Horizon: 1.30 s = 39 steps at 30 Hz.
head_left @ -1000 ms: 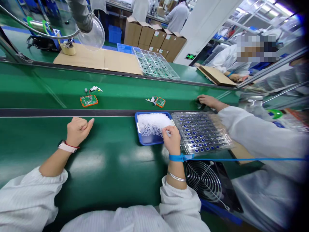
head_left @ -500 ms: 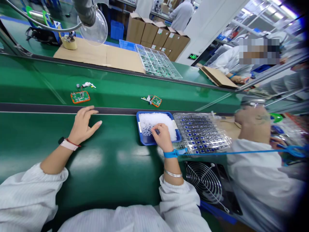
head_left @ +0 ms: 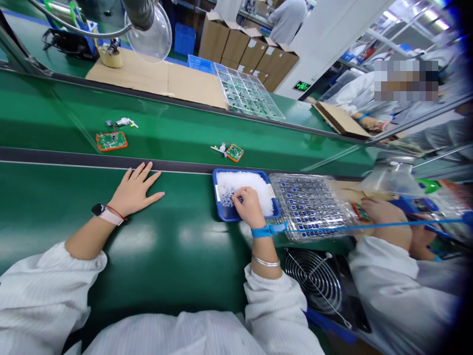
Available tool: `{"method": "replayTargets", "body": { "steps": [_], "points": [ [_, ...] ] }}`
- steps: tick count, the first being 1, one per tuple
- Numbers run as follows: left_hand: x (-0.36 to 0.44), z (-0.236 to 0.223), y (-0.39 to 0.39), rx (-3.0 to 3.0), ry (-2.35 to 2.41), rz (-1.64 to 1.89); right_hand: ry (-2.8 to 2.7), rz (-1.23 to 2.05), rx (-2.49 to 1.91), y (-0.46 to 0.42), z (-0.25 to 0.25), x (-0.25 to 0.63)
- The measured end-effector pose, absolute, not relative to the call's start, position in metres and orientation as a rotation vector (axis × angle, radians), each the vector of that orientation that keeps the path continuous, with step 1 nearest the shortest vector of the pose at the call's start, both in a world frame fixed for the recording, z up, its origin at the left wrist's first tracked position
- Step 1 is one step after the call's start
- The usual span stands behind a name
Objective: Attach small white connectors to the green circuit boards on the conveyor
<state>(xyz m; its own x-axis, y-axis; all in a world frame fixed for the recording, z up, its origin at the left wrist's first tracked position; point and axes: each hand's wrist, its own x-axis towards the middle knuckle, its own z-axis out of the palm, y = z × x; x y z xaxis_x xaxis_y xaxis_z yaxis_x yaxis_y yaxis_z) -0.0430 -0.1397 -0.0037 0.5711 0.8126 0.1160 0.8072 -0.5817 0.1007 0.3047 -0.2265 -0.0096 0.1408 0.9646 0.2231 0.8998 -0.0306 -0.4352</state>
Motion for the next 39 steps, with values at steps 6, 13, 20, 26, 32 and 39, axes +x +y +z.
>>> {"method": "replayTargets", "body": {
  "steps": [6, 13, 20, 26, 32, 39],
  "points": [
    [-0.043, -0.004, -0.14, 2.764, 1.423, 0.222, -1.783, 0.172, -1.9, -0.236, 0.001, 0.313],
    [-0.042, -0.004, -0.14, 2.749, 1.437, 0.241, -1.833, 0.298, -1.867, -0.262, 0.004, 0.32],
    [-0.043, -0.002, -0.139, 2.716, 1.422, 0.25, -1.853, 0.288, -1.891, -0.259, 0.002, 0.316],
    [-0.042, -0.002, -0.14, 2.699, 1.431, 0.253, -1.809, 0.246, -1.908, -0.265, 0.009, 0.318],
    [-0.042, -0.003, -0.14, 2.705, 1.42, 0.269, -1.832, 0.27, -1.893, -0.266, 0.01, 0.314],
    [-0.042, -0.002, -0.14, 2.705, 1.431, 0.249, -1.844, 0.267, -1.889, -0.266, 0.009, 0.313]
  ]
}}
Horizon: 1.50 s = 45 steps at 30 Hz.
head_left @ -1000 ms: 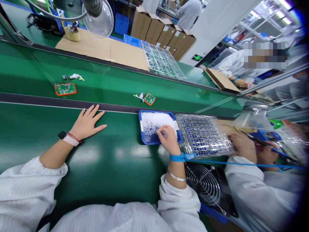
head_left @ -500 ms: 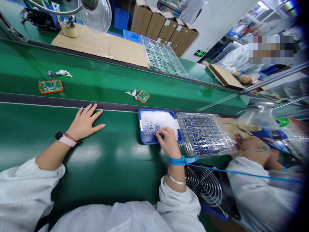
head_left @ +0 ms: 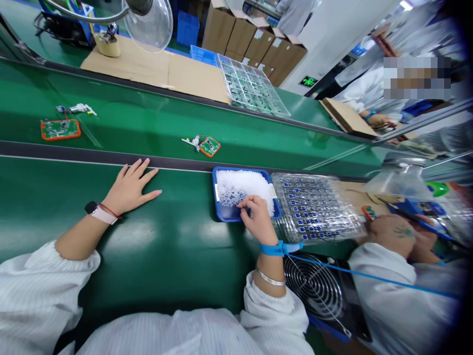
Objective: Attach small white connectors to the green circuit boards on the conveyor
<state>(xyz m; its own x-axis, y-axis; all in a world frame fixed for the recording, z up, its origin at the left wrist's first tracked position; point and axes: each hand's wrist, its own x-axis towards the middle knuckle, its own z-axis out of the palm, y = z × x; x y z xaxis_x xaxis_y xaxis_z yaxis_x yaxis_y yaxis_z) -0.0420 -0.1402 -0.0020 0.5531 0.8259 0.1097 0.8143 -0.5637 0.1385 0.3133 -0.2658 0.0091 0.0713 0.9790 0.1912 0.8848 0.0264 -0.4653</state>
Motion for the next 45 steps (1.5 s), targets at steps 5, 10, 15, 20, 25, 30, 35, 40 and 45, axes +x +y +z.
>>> {"method": "replayTargets", "body": {
  "steps": [5, 10, 15, 20, 25, 30, 35, 40, 45],
  "points": [
    [-0.042, -0.0017, -0.1401, 2.71, 1.425, 0.258, -1.823, 0.257, -1.9, -0.2653, 0.0065, 0.3159],
    [-0.0419, -0.0018, -0.1398, 2.697, 1.426, 0.264, -1.803, 0.247, -1.902, -0.265, 0.0079, 0.3145],
    [-0.0418, -0.0011, -0.14, 2.711, 1.428, 0.247, -1.845, 0.266, -1.881, -0.2643, 0.0085, 0.3111],
    [-0.042, -0.0015, -0.1401, 2.695, 1.425, 0.262, -1.839, 0.265, -1.889, -0.2643, 0.009, 0.3113],
    [-0.0421, -0.0019, -0.1397, 2.693, 1.435, 0.26, -1.815, 0.257, -1.9, -0.2647, 0.0074, 0.3137],
    [-0.0426, -0.0022, -0.1394, 2.689, 1.424, 0.269, -1.803, 0.263, -1.925, -0.2651, 0.0048, 0.3177],
    [-0.0426, -0.0017, -0.1396, 2.703, 1.431, 0.264, -1.817, 0.26, -1.911, -0.2656, 0.0062, 0.3187],
    [-0.0428, -0.0023, -0.1395, 2.709, 1.425, 0.255, -1.808, 0.236, -1.912, -0.2661, 0.0057, 0.3185],
    [-0.0434, -0.0037, -0.1383, 2.697, 1.419, 0.316, -1.814, 0.242, -1.906, -0.2653, 0.0032, 0.3186]
  ]
}}
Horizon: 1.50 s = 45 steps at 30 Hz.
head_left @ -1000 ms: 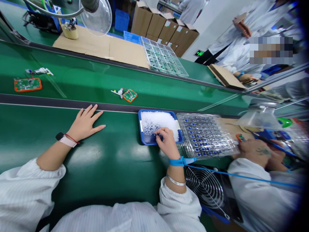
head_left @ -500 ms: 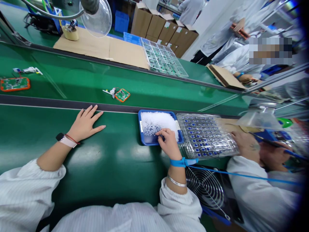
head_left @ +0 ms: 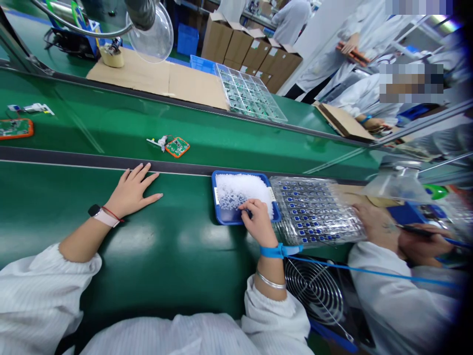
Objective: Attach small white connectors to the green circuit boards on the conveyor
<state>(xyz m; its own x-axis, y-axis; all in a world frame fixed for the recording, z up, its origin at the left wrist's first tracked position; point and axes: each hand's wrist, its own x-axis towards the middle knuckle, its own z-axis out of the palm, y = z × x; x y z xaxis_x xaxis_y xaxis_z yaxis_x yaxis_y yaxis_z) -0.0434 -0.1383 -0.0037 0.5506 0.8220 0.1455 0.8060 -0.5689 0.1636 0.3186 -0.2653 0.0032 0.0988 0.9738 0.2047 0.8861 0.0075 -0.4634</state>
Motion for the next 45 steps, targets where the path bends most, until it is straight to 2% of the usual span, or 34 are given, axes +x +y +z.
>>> {"method": "replayTargets", "body": {
  "steps": [8, 14, 17, 31, 45],
  "points": [
    [0.006, 0.002, -0.097, 2.617, 1.365, 0.663, -1.824, 0.226, -1.886, -0.263, 0.001, 0.322],
    [0.042, 0.001, -0.043, 2.432, 1.831, 0.59, -1.762, 0.167, -1.901, -0.263, 0.001, 0.325],
    [0.035, -0.002, -0.028, 2.388, 1.987, 0.55, -1.752, 0.175, -1.919, -0.263, 0.0, 0.327],
    [0.003, 0.0, -0.027, 2.371, 2.086, 0.537, -1.739, 0.188, -1.92, -0.262, -0.003, 0.328],
    [-0.039, 0.003, -0.017, 2.385, 2.012, 0.388, -1.743, 0.181, -1.927, -0.262, -0.003, 0.328]
  ]
}}
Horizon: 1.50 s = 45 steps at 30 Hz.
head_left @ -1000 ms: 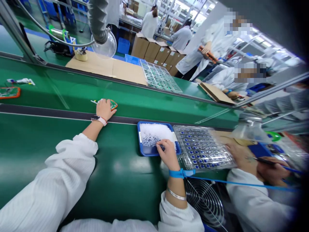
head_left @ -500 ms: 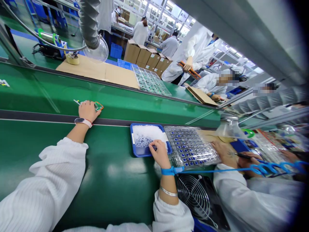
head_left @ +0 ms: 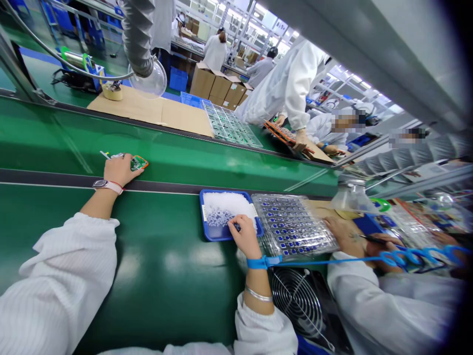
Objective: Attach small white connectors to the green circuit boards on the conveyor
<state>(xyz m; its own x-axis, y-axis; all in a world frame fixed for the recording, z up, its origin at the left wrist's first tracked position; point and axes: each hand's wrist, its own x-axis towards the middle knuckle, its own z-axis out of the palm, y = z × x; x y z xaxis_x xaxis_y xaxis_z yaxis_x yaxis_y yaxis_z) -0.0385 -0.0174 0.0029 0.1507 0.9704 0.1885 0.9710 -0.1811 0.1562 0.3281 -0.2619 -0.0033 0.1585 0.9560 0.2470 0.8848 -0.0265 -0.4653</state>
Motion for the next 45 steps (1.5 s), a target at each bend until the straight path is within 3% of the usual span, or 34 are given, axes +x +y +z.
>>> {"method": "replayTargets", "body": {
  "steps": [11, 20, 25, 32, 35, 37, 42, 45],
  "points": [
    [-0.071, 0.005, -0.011, -2.265, -2.095, -0.345, -1.722, 0.202, -1.927, -0.262, -0.001, 0.327],
    [-0.107, 0.004, -0.014, -2.25, -2.258, -0.753, -1.791, 0.221, -1.861, -0.259, -0.008, 0.337],
    [-0.124, 0.003, -0.013, -2.105, -2.249, -0.797, -1.827, 0.208, -1.849, -0.257, -0.012, 0.342],
    [-0.133, 0.01, -0.014, -1.87, -2.404, -1.451, -1.838, 0.195, -1.852, -0.258, -0.008, 0.339],
    [-0.117, 0.017, -0.038, -2.055, -2.242, -1.62, -1.841, 0.2, -1.852, -0.257, -0.008, 0.339],
    [-0.099, 0.02, -0.064, -2.323, -1.988, -1.569, -1.849, 0.198, -1.849, -0.257, -0.009, 0.34],
    [-0.054, 0.016, -0.128, -3.008, -1.382, -0.938, -1.866, 0.182, -1.847, -0.255, -0.012, 0.344],
    [-0.049, 0.013, -0.133, -3.213, -1.18, -0.729, -1.875, 0.193, -1.844, -0.254, -0.014, 0.347]
  ]
}}
